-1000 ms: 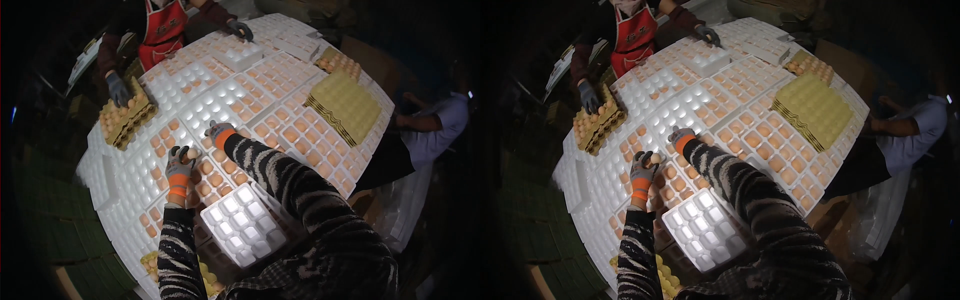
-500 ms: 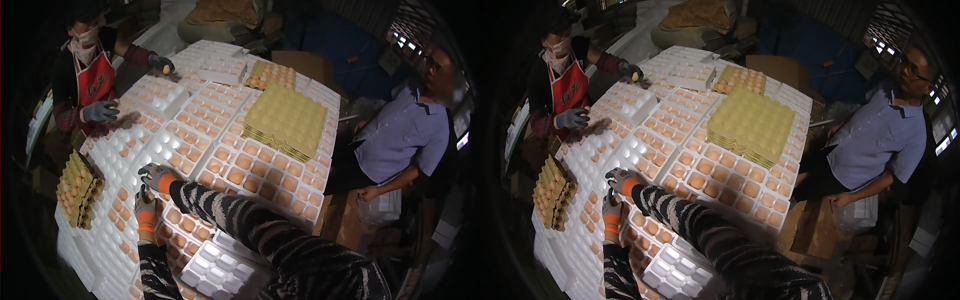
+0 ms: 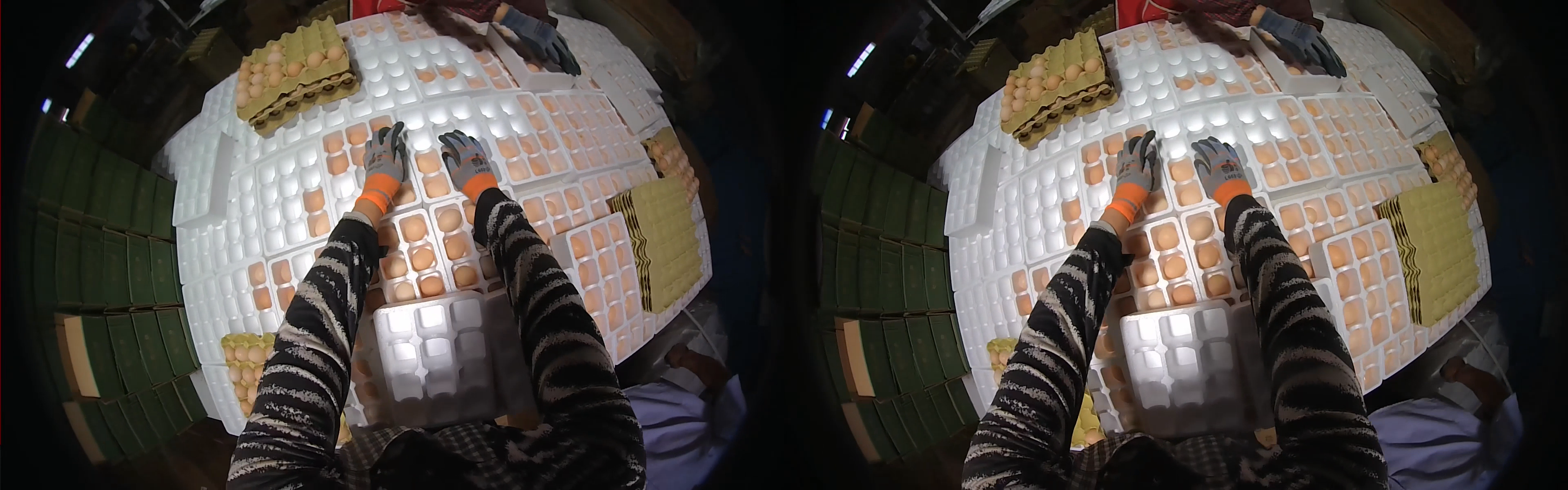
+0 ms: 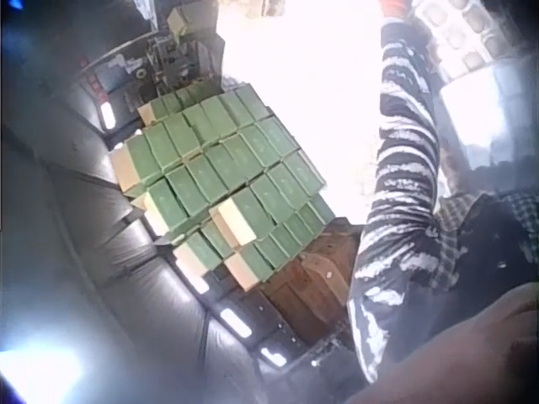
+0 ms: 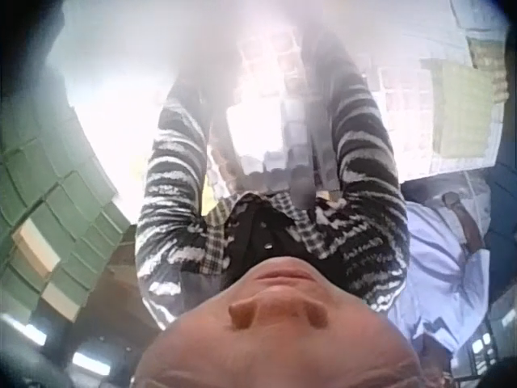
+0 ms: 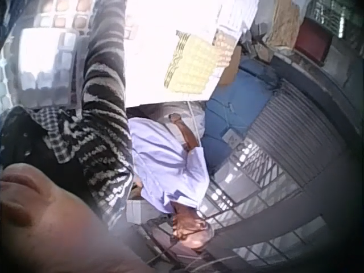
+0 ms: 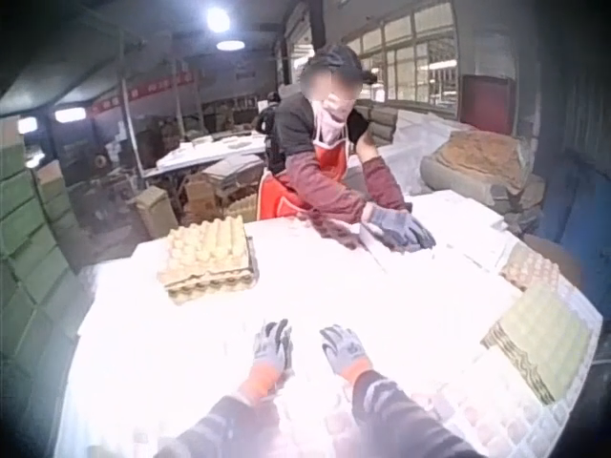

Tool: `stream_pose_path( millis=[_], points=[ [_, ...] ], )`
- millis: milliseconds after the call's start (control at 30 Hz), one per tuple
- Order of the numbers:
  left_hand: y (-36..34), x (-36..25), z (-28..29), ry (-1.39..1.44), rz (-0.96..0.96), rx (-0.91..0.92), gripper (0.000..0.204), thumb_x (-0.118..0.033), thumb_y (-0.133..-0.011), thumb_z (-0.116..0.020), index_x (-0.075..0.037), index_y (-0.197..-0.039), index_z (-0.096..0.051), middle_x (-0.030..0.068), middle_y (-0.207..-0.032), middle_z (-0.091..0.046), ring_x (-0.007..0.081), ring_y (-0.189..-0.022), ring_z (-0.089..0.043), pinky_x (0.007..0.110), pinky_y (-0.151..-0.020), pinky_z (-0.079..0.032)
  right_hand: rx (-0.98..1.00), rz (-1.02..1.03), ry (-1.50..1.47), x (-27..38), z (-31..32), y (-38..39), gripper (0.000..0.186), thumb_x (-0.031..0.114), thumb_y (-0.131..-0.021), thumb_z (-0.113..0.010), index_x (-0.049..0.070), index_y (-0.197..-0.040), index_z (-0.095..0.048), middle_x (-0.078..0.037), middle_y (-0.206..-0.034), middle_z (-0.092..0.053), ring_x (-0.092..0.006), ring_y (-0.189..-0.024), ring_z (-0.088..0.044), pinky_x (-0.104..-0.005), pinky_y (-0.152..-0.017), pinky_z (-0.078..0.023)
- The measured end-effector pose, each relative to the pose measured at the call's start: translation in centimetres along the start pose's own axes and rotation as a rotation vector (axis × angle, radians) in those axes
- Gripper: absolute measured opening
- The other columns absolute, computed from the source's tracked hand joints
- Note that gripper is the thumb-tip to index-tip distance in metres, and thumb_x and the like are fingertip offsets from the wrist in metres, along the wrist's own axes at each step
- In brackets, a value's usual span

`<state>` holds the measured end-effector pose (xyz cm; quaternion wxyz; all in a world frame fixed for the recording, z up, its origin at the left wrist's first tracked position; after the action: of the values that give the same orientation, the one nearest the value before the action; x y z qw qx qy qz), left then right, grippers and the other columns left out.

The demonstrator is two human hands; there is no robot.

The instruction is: The person sorts eggs by hand, moving them from cardboard trays into plastic egg trays laid out on a table and stacking empty trays.

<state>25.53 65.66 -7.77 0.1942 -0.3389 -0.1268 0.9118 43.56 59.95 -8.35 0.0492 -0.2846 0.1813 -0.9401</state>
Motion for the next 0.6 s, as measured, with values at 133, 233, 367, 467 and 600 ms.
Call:
stream_pose_path(
  millis=[133, 233, 367, 467, 600],
  points=[
    [3.3, 0.7, -1.0, -0.001, -0.042, 0.224, 0.053, -0.023, -0.092, -0.059, -0.021, -0.144, -0.049, 0.0111, -0.144, -0.049, 0.0360, -0.130, -0.047, 0.047, -0.109, -0.038, 0.008, -0.087, -0.039, -1.6, -1.8, 0.3, 0.038, 0.025, -0.093, -0.059, 0.016, -0.130, -0.063, -0.013, -0.136, -0.058, -0.0333, -0.130, -0.050, -0.0428, -0.112, -0.040],
    [5.3, -3.1, 4.7, 0.375, -0.049, 0.182, 0.046, -0.016, -0.096, -0.052, -0.018, -0.142, -0.051, 0.0166, -0.136, -0.056, 0.0391, -0.123, -0.053, 0.045, -0.107, -0.042, -0.041, -0.113, -0.025, -1.9, 1.0, 1.0, 0.040, 0.014, -0.090, -0.061, 0.014, -0.129, -0.063, -0.014, -0.132, -0.061, -0.0360, -0.124, -0.055, -0.0429, -0.106, -0.045],
    [13.2, -4.5, 15.4, 0.679, 0.113, 0.335, 0.039, -0.016, -0.100, -0.052, -0.009, -0.138, -0.058, 0.0092, -0.135, -0.060, 0.0223, -0.120, -0.059, 0.034, -0.104, -0.045, 0.023, 0.148, -0.111, -1.6, 1.9, 0.6, 0.037, 0.005, -0.088, -0.061, 0.011, -0.123, -0.068, -0.014, -0.129, -0.063, -0.0335, -0.119, -0.059, -0.0405, -0.104, -0.047],
    [22.0, -2.0, 25.0, 0.686, 0.322, 0.269, 0.042, -0.009, -0.097, -0.050, -0.010, -0.139, -0.058, 0.0071, -0.125, -0.065, 0.0198, -0.115, -0.061, 0.032, -0.099, -0.048, 0.298, 0.092, -0.278, 2.7, 2.0, 1.1, 0.034, 0.009, -0.088, -0.064, 0.012, -0.122, -0.068, -0.013, -0.125, -0.063, -0.0338, -0.114, -0.060, -0.0393, -0.101, -0.048],
    [33.7, 4.8, 31.6, 0.530, 0.585, 0.033, 0.040, -0.010, -0.100, -0.051, 0.000, -0.139, -0.054, 0.0120, -0.131, -0.063, 0.0213, -0.120, -0.060, 0.033, -0.105, -0.047, 0.783, 0.110, 0.203, 10.2, 2.9, 6.1, 0.038, 0.023, -0.084, -0.072, 0.018, -0.121, -0.066, -0.009, -0.117, -0.060, -0.0319, -0.111, -0.060, -0.0398, -0.096, -0.050]
  ],
)
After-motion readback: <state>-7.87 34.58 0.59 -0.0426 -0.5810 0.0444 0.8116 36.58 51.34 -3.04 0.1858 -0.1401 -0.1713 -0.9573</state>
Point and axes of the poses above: each hand's wrist, its own y-axis away from the middle knuckle, its own z-axis out of the back of the hand, x = y × z, the point moved 9 cm from there along -y, towards the middle knuckle
